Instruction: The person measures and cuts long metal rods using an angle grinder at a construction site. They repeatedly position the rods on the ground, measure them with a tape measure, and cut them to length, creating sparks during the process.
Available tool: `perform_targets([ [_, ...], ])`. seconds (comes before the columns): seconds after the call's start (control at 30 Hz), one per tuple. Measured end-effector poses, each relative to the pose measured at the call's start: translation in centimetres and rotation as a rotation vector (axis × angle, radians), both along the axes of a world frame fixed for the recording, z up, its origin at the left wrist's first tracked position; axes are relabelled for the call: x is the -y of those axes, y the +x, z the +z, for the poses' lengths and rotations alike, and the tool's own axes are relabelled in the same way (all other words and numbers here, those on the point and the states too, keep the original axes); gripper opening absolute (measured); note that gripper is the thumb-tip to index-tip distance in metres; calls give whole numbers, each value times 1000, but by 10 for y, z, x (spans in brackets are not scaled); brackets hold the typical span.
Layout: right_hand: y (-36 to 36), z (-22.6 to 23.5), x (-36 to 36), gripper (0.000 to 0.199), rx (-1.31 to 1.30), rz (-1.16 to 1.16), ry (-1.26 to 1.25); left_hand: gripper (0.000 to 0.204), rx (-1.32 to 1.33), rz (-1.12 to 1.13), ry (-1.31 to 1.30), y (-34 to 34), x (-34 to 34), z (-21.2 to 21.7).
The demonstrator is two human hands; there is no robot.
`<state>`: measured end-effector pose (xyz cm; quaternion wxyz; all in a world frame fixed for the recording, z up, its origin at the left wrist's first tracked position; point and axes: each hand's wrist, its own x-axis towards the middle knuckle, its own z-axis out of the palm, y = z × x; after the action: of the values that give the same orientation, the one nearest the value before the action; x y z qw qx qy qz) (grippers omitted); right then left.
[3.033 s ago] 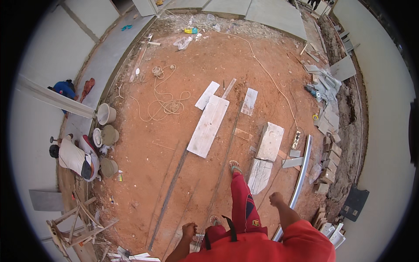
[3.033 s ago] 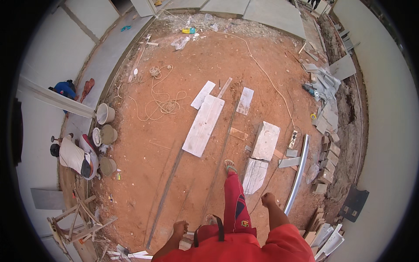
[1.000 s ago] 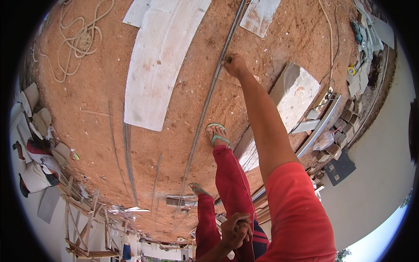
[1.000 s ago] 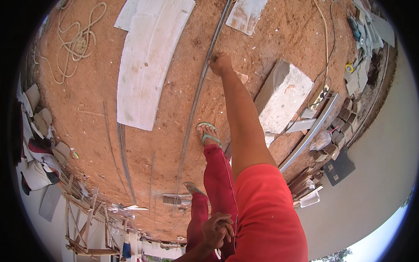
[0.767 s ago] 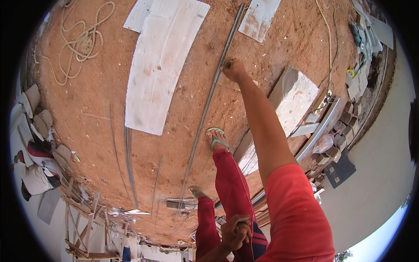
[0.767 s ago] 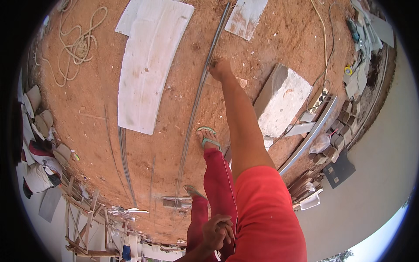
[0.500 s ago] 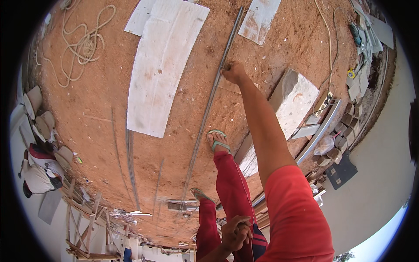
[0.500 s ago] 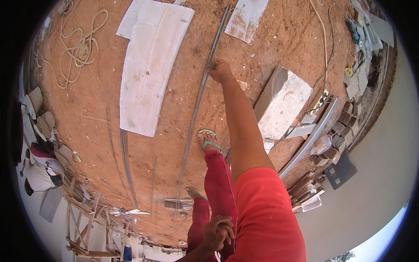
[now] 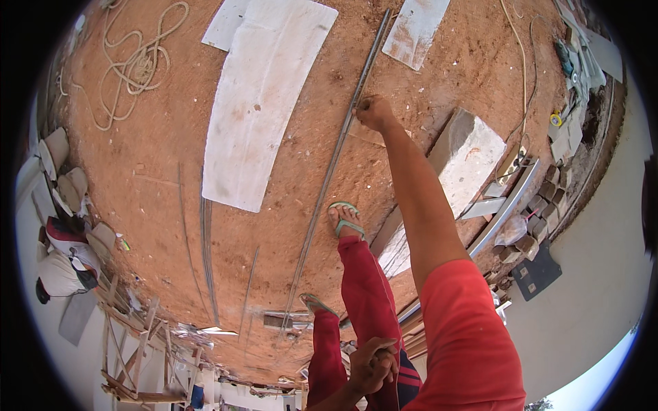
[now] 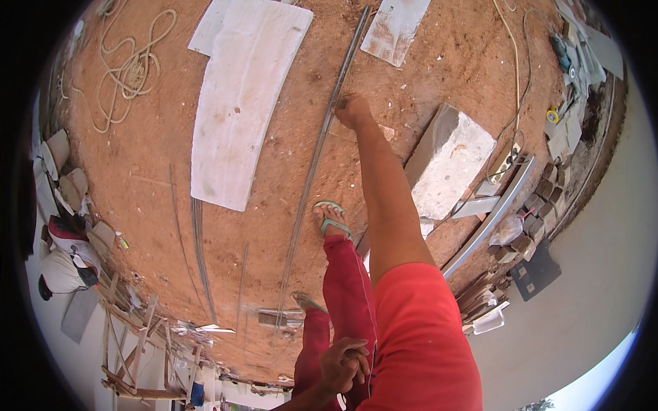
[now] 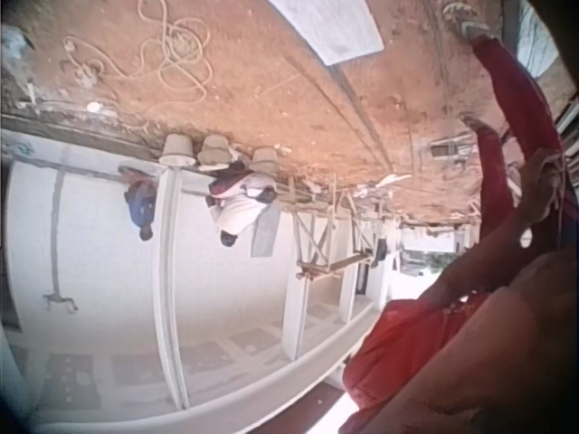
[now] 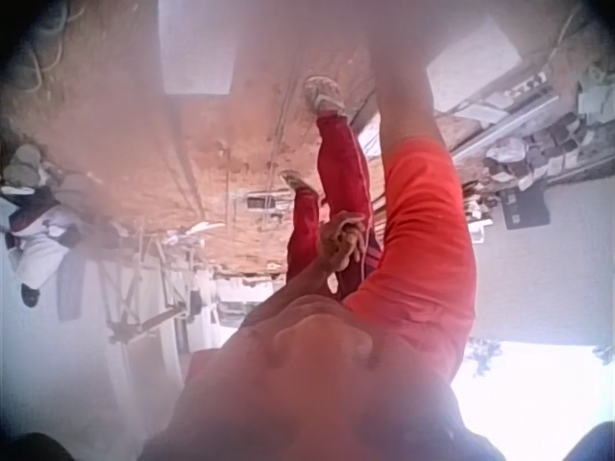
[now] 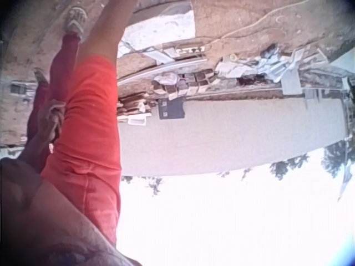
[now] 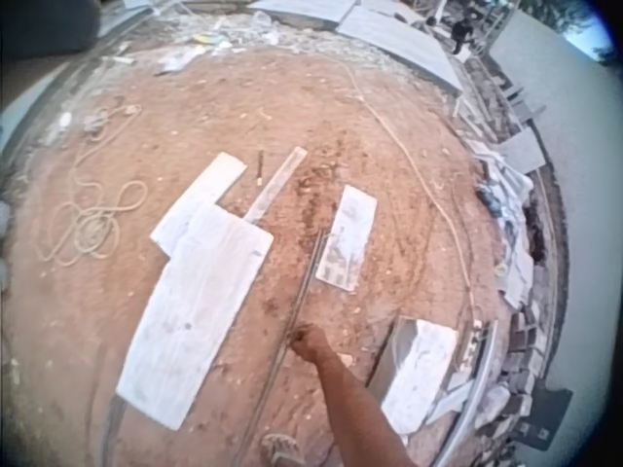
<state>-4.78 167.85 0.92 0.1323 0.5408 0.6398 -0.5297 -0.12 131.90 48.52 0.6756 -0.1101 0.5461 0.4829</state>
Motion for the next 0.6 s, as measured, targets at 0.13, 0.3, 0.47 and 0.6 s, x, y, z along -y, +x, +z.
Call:
perform_targets([
  [0.13, 8, -7, 5, 28, 8, -39, 27, 53, 7, -41, 25, -5, -4, 1],
  [0.3, -3, 15, 36, 22, 26, -20, 134, 31, 38, -29, 14, 6, -3, 2],
  [0.47, 24, 41, 88, 24, -4, -170, -105, 33, -242, -97, 134, 18, 7, -3],
  [0.6, 87, 75, 138, 22, 23, 11, -244, 30, -283, -10, 72, 15, 13, 7],
])
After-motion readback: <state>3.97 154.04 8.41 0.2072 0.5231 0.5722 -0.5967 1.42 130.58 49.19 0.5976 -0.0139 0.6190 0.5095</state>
